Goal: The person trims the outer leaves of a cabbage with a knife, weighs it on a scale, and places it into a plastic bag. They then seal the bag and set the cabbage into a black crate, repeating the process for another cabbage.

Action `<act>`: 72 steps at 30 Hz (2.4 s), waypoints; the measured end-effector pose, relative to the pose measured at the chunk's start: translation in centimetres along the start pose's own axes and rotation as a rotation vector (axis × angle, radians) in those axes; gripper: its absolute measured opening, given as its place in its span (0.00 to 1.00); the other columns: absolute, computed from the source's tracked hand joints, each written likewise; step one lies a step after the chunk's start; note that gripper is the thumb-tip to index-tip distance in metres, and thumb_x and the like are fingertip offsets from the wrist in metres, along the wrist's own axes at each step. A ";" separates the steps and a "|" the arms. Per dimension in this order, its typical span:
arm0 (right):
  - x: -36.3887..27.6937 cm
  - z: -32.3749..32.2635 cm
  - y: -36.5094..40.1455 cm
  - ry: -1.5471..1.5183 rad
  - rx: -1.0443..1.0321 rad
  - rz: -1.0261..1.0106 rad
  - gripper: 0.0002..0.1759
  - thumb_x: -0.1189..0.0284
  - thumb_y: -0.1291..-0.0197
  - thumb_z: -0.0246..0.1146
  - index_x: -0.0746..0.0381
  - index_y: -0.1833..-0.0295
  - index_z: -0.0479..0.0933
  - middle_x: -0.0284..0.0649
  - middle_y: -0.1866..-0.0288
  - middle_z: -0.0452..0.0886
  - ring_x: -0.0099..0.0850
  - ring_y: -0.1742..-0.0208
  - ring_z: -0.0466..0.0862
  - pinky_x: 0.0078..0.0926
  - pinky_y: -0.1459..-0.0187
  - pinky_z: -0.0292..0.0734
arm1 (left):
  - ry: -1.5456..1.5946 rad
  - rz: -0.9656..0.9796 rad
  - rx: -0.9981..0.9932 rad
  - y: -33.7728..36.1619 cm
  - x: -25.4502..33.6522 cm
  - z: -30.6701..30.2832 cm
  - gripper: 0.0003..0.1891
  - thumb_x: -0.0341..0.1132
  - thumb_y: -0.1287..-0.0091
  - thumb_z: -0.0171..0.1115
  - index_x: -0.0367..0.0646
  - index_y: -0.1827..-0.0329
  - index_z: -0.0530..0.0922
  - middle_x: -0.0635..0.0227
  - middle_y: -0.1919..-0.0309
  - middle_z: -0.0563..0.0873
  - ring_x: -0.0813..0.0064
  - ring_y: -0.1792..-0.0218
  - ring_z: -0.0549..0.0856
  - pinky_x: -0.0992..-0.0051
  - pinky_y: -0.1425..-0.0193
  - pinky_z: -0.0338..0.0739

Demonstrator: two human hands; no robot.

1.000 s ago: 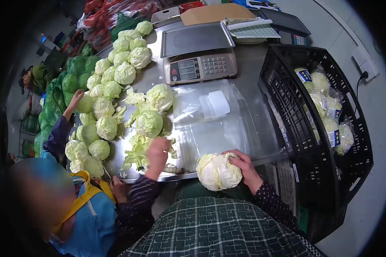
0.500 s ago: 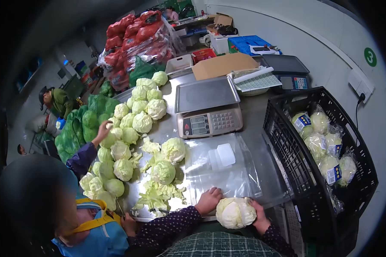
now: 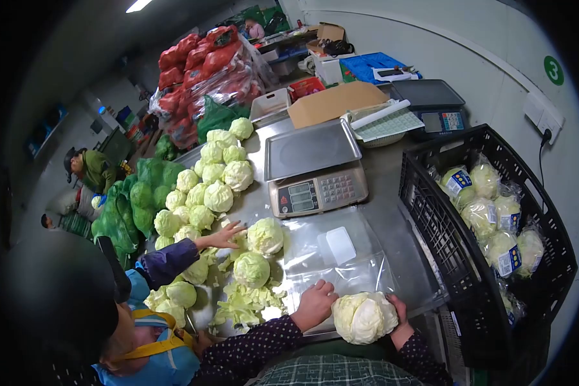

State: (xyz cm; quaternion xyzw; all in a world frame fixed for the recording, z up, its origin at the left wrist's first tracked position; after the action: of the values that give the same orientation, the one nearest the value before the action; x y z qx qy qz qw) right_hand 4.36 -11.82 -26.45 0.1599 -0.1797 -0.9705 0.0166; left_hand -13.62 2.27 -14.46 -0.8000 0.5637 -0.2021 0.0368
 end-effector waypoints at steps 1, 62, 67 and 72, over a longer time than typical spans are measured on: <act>-0.1 1.2 0.3 0.000 0.003 0.009 0.32 0.53 0.36 0.53 0.70 0.40 0.74 0.52 0.43 0.80 0.45 0.42 0.80 0.43 0.38 0.73 | -0.016 -0.065 -0.083 0.1 0.2 0.3 0.12 0.29 0.48 0.62 0.44 0.59 0.79 0.64 0.62 0.78 0.64 0.61 0.83 0.63 0.68 0.78; -8.6 15.1 -3.5 2.078 0.450 -0.888 0.17 0.61 0.49 0.71 0.64 0.64 0.77 0.47 0.70 0.84 0.46 0.66 0.85 0.45 0.67 0.75 | 0.070 0.297 -0.162 0.8 2.1 -3.0 0.29 0.30 0.44 0.57 0.41 0.35 0.70 0.60 0.40 0.77 0.64 0.66 0.83 0.69 0.62 0.80; -8.5 9.6 -6.3 1.790 0.285 -0.860 0.11 0.66 0.44 0.66 0.63 0.63 0.77 0.48 0.72 0.82 0.50 0.67 0.84 0.45 0.67 0.77 | 0.206 0.145 -0.197 2.2 1.8 -4.6 0.21 0.37 0.40 0.60 0.37 0.46 0.74 0.59 0.54 0.81 0.62 0.61 0.84 0.65 0.59 0.79; -7.7 10.2 -6.2 1.843 0.219 -0.775 0.07 0.71 0.40 0.62 0.64 0.61 0.80 0.53 0.76 0.79 0.51 0.72 0.83 0.41 0.70 0.77 | 0.124 0.279 -0.114 2.3 -1.3 -2.9 0.14 0.36 0.40 0.61 0.40 0.54 0.74 0.61 0.59 0.79 0.64 0.73 0.81 0.67 0.69 0.78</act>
State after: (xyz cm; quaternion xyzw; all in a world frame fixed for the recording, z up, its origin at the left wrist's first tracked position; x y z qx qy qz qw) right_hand 8.61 -1.85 -17.27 0.8966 -0.1207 -0.3850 -0.1825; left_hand -17.07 3.09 -12.84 -0.7008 0.6810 -0.2119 -0.0157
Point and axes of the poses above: each hand's wrist, its own y-axis away from the middle knuckle, its own z-axis out of the palm, x = y × z, the point moved 3 cm from there along -y, towards the middle knuckle
